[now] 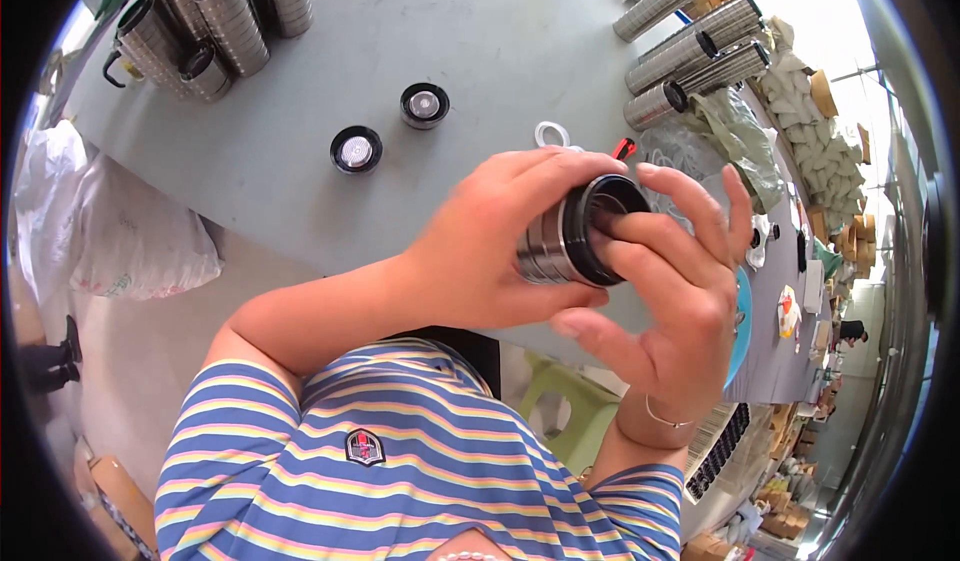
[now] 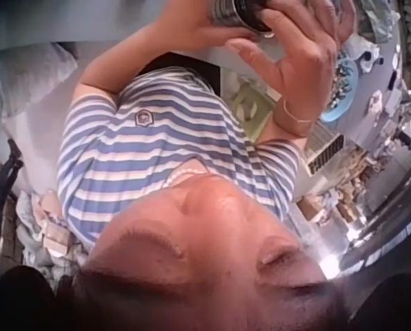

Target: Assembling metal filter components by inserting mesh screens and rubber seals into metal cups using a thin wooden tool.

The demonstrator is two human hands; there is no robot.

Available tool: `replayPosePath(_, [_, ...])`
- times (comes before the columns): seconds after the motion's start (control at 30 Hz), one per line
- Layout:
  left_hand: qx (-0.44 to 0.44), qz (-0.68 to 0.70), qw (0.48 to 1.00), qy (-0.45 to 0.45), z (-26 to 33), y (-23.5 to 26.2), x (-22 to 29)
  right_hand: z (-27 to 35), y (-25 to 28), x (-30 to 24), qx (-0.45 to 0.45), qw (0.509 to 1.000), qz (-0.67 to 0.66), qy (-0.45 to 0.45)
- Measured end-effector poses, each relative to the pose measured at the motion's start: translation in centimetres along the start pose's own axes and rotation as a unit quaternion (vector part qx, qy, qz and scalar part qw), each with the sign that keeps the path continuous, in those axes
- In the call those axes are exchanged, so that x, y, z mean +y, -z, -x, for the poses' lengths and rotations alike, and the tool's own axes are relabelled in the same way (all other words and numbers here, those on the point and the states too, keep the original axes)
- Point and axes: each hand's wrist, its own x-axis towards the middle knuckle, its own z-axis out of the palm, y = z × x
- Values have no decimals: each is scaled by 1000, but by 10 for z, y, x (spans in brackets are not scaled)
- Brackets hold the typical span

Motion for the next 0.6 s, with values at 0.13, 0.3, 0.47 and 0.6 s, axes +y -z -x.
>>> replayPosePath(0.13, [45, 159, 985, 40, 6, 13, -7, 6, -52, 20, 290, 909, -299, 26])
replayPosePath(0.3, [256, 227, 938, 58, 27, 64, 5, 91, -129, 81, 344, 875, -216, -265])
replayPosePath(0.47, [45, -418, 850, 319, 99, 159, -7, 141, -221, 94, 136, 959, -41, -245])
replayPosePath(0.6, [-24, -528, 713, 460, 118, 162, -30, 139, -246, 96, 154, 963, 49, -215])
